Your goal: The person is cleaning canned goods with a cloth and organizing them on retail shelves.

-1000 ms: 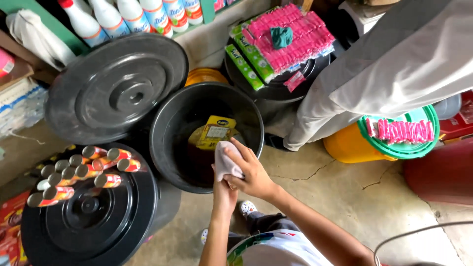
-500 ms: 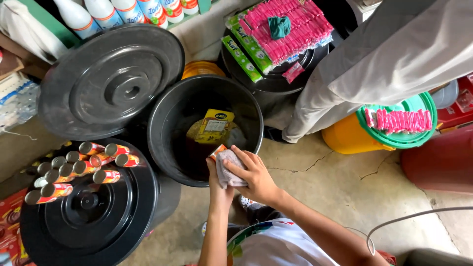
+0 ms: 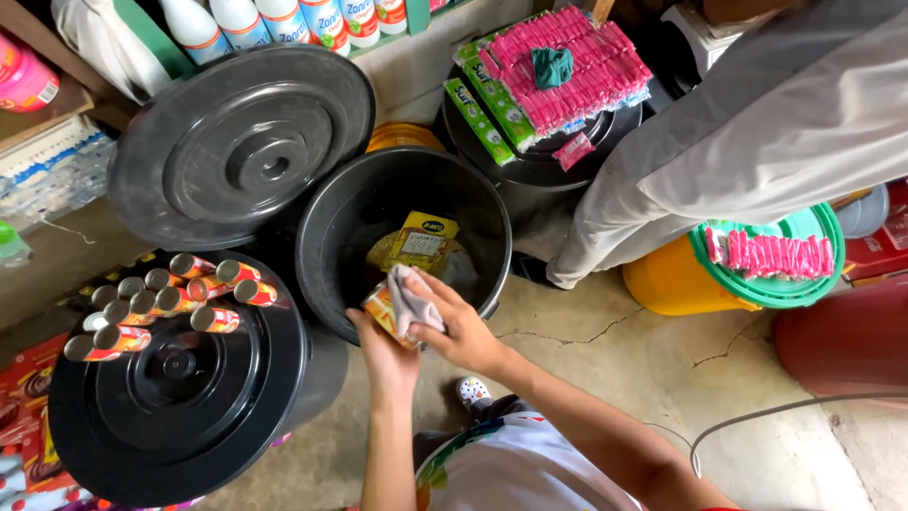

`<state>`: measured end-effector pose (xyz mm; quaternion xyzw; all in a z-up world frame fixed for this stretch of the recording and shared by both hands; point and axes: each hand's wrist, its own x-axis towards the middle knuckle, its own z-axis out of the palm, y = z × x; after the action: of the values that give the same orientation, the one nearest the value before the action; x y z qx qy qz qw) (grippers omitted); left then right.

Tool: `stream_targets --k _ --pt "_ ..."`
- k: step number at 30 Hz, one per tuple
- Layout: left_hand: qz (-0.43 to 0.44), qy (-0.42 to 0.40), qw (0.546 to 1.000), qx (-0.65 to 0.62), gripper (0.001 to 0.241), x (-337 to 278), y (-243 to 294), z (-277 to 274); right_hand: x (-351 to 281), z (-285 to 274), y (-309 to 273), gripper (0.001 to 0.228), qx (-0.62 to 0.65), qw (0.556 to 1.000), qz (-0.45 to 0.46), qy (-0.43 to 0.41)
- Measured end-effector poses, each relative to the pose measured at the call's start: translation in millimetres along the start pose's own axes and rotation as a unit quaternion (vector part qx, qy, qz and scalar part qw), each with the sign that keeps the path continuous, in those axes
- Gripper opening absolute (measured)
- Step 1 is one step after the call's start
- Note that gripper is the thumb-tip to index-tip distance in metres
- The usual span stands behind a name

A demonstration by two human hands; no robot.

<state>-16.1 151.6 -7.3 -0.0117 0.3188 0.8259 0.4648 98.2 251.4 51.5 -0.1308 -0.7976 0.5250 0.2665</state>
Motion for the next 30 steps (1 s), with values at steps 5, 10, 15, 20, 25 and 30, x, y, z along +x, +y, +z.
stream_targets --k 5,10,15,20,25,30 --pt "0.052 0.004 0.997 0.063 0.082 -12.5 13.3 -21.2 -4.3 8.6 -28.9 0.076 -0.116 0.982 -0.145 -0.022" --pt "0.053 0.059 0.997 0.0 0.066 -18.4 12.0 -23.7 22.7 11.4 -45.9 0.08 -0.164 0.954 -0.246 -0.05" --pt "0.152 0.108 0.982 -0.017 0.053 -16.5 4.6 -66.6 55.4 49.8 8.2 0.075 -0.005 0.962 -0.261 -0.081" --pt "0.264 0.052 0.96 -0.072 0.067 -61.7 56.4 7.3 40.0 84.8 12.6 0.061 0.336 0.914 0.048 -0.225" --pt "0.327 0.199 0.923 -0.047 0.041 -94.3 69.9 -8.1 10.6 95.3 -31.3 0.067 0.136 0.95 -0.168 -0.223" --pt "0.382 0.222 0.897 -0.006 0.027 -117.6 69.1 -23.6 13.8 121.5 -53.7 0.066 0.042 0.939 -0.296 -0.17"
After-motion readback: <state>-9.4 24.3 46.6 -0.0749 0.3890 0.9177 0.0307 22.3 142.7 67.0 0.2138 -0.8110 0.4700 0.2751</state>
